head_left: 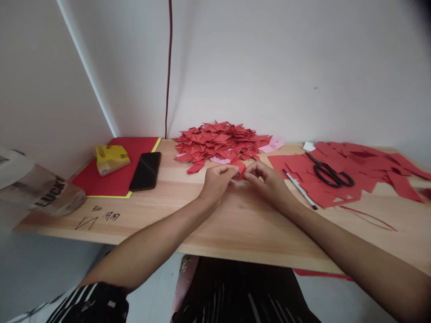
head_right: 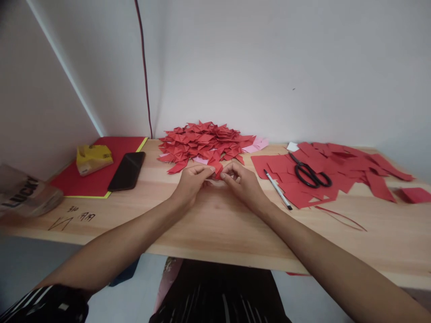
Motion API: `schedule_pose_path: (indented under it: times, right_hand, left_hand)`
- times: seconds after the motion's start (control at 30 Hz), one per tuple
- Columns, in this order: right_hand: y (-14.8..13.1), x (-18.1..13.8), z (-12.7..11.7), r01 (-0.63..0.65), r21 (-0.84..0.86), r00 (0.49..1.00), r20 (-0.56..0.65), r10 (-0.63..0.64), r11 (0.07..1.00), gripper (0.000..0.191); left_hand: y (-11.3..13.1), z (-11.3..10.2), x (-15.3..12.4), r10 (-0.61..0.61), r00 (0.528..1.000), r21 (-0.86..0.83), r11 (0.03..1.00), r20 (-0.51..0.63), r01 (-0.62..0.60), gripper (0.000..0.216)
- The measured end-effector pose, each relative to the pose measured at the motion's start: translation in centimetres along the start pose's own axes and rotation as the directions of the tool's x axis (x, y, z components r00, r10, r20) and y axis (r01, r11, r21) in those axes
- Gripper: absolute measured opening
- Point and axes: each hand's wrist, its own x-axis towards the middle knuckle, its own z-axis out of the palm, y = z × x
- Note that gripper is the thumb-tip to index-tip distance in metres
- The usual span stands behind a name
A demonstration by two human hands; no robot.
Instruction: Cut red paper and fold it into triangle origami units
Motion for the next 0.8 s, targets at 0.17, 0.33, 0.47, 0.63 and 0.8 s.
schedule_pose_path:
  times: [0.17,0.33,0.47,0.63,0.8]
  right_hand:
    - [0.3,0.2,0.0,-0.058,0.054,0.998,-0.002,0.058,0.997,0.011]
    - [0.7,0.2,0.1,-0.084,0.072,0.996,0.004,0.084,0.994,0.012]
    - [0.9,0.3,0.3,-0.112,0.209,0.994,0.033,0.107,0.971,0.018]
    - [1.4,0.5,0.4,-0.24,0.375,0.971,0.08,0.226,0.896,0.032]
    - [1.6,0.5,0.1,-0.235,0.305,0.969,0.142,0.2,0.923,0.029]
  left_hand:
    - [-0.3,-0.1,0.1,-0.058,0.995,-0.048,0.997,0.076,0.061,0.018]
    - [-0.9,-0.1,0.3,-0.071,0.997,-0.022,0.997,0.041,0.072,0.028]
    - [-1.2,-0.1,0.4,-0.002,0.999,0.038,0.999,0.033,0.001,0.025]
    - [-1.2,-0.3,0.5,0.088,0.992,0.154,0.983,0.089,-0.101,0.023]
    - [-1.1,-0.3,0.7,0.134,0.983,0.254,0.954,0.124,-0.162,0.024]
